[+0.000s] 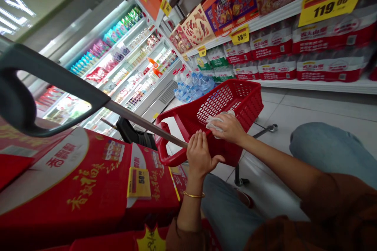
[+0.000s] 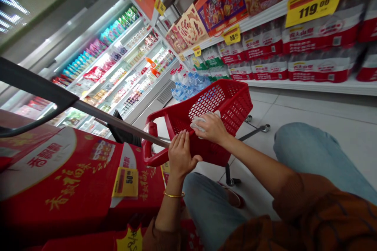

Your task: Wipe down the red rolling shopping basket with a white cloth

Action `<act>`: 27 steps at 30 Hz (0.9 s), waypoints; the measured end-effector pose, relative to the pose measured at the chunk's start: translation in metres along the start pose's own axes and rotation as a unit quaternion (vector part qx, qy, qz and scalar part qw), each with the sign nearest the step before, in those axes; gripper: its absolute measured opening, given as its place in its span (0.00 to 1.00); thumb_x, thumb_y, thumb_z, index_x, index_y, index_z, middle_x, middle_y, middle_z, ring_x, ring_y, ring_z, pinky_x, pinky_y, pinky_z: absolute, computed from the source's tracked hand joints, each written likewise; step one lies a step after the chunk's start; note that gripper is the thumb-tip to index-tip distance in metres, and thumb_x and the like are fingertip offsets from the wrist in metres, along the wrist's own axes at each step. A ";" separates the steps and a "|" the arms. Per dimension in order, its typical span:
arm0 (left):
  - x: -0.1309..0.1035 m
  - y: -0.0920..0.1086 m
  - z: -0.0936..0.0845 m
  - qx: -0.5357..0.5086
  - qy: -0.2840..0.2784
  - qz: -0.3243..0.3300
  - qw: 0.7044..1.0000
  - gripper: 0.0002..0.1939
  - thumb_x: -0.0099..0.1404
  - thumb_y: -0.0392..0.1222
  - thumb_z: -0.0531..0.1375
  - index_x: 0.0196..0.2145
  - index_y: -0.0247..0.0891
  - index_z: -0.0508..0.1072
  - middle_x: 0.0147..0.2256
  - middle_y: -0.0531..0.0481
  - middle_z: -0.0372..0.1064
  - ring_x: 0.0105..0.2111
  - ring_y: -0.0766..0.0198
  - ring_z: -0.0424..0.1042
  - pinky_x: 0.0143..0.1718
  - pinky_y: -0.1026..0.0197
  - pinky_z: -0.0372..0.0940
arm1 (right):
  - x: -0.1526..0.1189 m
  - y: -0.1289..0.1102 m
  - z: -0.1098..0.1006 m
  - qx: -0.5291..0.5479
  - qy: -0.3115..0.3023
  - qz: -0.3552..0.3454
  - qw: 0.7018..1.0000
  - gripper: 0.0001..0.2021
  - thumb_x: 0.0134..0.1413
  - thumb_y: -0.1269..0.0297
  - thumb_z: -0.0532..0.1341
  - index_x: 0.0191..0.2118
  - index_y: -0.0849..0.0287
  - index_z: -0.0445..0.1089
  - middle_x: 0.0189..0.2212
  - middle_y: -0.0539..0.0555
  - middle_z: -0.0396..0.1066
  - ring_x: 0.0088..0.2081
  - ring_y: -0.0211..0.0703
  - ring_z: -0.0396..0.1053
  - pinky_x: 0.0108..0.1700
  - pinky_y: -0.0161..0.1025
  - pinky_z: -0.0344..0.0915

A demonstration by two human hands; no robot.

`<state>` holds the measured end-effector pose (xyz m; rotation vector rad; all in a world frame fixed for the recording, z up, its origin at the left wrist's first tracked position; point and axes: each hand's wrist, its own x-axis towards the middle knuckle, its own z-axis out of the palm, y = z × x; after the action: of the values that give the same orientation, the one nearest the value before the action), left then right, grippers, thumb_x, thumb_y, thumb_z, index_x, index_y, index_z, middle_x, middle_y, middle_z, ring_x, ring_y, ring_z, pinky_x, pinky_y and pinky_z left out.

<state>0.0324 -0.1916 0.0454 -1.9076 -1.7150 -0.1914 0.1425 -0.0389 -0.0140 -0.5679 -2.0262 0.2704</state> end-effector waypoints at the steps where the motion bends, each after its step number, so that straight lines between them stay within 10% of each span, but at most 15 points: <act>1: 0.000 0.000 0.000 0.001 0.001 0.002 1.000 0.51 0.64 0.75 0.40 0.58 0.21 0.66 0.56 0.26 0.67 0.59 0.43 0.65 0.61 0.46 0.56 | 0.000 0.003 0.000 -0.002 0.000 0.002 1.000 0.14 0.61 0.54 0.57 0.39 0.53 0.78 0.38 0.56 0.74 0.41 0.46 0.67 0.46 0.42 0.58; 27: 0.031 0.013 -0.018 0.008 -0.088 0.079 0.993 0.44 0.69 0.68 0.40 0.66 0.26 0.54 0.66 0.33 0.51 0.67 0.49 0.51 0.66 0.45 0.48 | 0.030 0.064 -0.032 -0.078 -0.158 0.053 0.983 0.18 0.62 0.49 0.55 0.41 0.52 0.78 0.37 0.54 0.75 0.36 0.41 0.69 0.32 0.37 0.50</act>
<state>0.0551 -0.1735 0.0705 -2.0903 -1.6602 0.0515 0.1753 0.0307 -0.0017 -0.7703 -2.3414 0.2812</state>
